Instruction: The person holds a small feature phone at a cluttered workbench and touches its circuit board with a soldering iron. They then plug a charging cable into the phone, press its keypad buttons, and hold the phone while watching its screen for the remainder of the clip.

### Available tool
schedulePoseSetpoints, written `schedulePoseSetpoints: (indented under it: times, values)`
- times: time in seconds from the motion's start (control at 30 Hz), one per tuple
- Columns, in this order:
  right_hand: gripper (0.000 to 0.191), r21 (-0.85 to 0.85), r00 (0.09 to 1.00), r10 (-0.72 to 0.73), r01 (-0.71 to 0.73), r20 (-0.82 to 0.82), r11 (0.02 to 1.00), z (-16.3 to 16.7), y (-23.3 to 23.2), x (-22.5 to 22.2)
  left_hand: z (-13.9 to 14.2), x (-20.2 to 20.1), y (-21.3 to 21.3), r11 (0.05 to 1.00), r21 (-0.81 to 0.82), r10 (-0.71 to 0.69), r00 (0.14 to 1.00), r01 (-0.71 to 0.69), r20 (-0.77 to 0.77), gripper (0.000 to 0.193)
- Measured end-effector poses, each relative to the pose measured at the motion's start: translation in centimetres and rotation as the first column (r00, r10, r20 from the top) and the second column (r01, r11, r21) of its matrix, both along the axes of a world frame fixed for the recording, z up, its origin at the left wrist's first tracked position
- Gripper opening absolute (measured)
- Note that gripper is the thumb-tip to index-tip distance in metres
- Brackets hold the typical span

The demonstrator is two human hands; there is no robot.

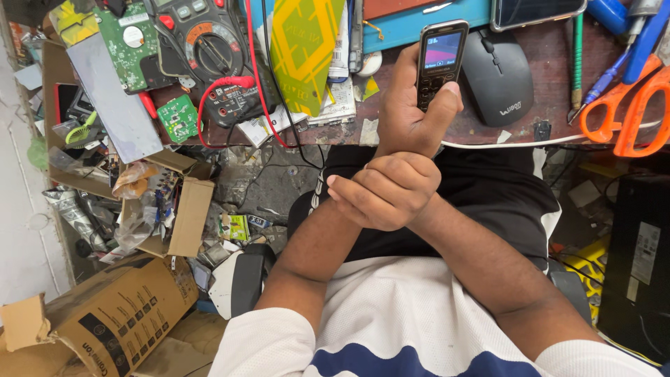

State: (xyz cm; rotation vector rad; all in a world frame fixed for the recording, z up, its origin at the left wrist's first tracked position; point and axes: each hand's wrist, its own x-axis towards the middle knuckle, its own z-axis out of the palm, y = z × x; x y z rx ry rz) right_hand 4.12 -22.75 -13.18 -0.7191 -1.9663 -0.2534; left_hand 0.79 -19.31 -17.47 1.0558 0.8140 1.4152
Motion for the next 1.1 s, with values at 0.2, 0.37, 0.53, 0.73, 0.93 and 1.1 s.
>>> schedulePoseSetpoints:
  times: [0.2,0.37,0.53,0.73,0.93,1.1]
  values:
    - [0.01,0.012,1.0,0.019,-0.019,-0.008,1.0,0.1,0.1,0.0,0.3,-0.2,-0.2,1.0,-0.01,0.026,0.999,-0.027,-0.033,0.01]
    - [0.009,-0.023,1.0,0.017,-0.017,0.01,1.0,0.3,-0.2,0.3,0.9,-0.1,0.0,0.998,-0.058,0.014,0.999,-0.016,-0.038,0.012]
    - [0.008,-0.027,1.0,-0.003,0.003,-0.005,1.0,0.0,-0.2,0.3,1.3,0.0,0.3,0.995,-0.101,-0.003,0.991,-0.011,-0.136,0.023]
    - [0.01,-0.008,1.0,0.007,-0.007,0.021,1.0,-0.2,-0.4,0.3,0.7,-0.4,0.1,0.998,-0.03,-0.051,0.992,0.048,-0.113,0.025]
    - [0.01,0.002,1.0,0.022,-0.022,0.016,1.0,-0.4,-0.3,0.0,0.0,-0.6,0.0,0.996,-0.017,-0.084,0.996,0.083,-0.04,0.023]
    - [0.011,0.037,1.0,0.018,-0.019,0.025,0.999,-0.4,-0.1,0.1,-0.2,-0.3,-0.1,1.0,0.009,-0.02,1.0,0.02,0.001,0.017]
